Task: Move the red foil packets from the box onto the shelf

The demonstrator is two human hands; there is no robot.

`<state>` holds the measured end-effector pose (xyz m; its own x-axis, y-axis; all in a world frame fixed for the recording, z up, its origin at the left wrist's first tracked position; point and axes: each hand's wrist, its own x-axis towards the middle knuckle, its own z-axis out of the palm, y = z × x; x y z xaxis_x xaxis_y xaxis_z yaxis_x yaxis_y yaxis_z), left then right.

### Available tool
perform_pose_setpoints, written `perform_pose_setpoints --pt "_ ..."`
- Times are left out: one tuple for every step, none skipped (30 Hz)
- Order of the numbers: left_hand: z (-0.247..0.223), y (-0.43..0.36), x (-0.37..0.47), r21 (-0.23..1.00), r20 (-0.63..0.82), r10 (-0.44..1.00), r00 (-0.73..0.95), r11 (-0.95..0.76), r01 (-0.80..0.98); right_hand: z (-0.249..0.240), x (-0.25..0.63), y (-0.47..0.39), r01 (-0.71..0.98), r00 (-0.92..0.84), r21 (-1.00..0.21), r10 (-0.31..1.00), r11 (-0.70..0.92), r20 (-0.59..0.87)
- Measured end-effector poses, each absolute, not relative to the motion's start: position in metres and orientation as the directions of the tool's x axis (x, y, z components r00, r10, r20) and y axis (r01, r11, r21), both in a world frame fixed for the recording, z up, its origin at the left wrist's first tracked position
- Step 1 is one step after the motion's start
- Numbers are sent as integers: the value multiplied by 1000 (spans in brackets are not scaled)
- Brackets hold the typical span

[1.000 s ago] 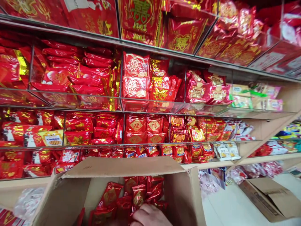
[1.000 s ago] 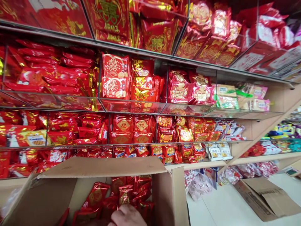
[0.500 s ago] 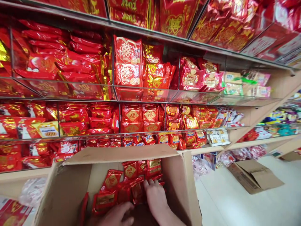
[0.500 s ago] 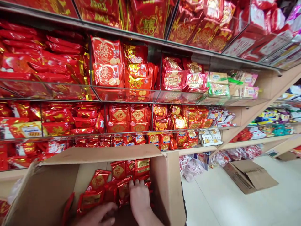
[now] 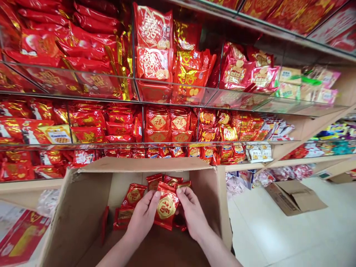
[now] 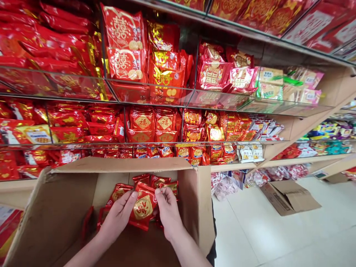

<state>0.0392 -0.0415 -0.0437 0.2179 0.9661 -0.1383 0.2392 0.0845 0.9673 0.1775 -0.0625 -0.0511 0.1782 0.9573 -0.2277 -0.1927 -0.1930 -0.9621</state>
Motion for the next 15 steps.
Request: perform_pose_setpoints --pt "-46 -44 42 968 -117 976 183 71 239 -52 173 -63 -152 222 -975 955 -164 -195" --pt "-49 -46 45 969 -97 984 148 59 241 -53 170 -63 -70 275 -989 951 -127 -141" --pt "-52 -48 47 969 -78 990 119 48 242 -54 168 -63 32 321 -995 944 -95 -80" --pt "-54 -49 49 970 -62 994 95 38 242 -54 167 -63 128 357 -989 934 -70 -20" --pt "-56 -51 50 971 -48 996 76 29 239 -55 166 -63 198 381 -979 924 -52 28" --pt "-56 -51 51 972 -36 997 61 21 235 -54 166 -63 233 395 -972 917 -38 59" --pt "-56 -52 51 973 -25 999 46 14 230 -54 166 -63 236 405 -972 911 -24 76" --pt "-56 -53 51 974 -16 999 28 9 226 -53 165 -64 213 405 -977 911 -8 81" --pt "-55 -53 51 975 -6 1000 6 5 223 -51 165 -66 173 392 -985 917 11 79" --pt "-54 -54 51 976 4 1000 -20 1 220 -50 164 -68 122 358 -992 931 33 75" --pt "-54 -54 50 976 13 999 -45 -3 217 -48 163 -71 75 300 -996 951 50 70" --pt "-53 -54 49 978 20 997 -71 -4 209 -46 162 -74 38 229 -997 971 63 70" --pt "-54 -54 48 980 22 995 -94 -3 198 -44 161 -78 13 155 -998 985 69 70" --pt "-55 -54 47 983 20 994 -112 1 184 -43 161 -81 -9 87 -998 994 66 65" --pt "-55 -55 46 986 15 992 -124 6 169 -41 160 -83 -31 34 -998 998 55 54"
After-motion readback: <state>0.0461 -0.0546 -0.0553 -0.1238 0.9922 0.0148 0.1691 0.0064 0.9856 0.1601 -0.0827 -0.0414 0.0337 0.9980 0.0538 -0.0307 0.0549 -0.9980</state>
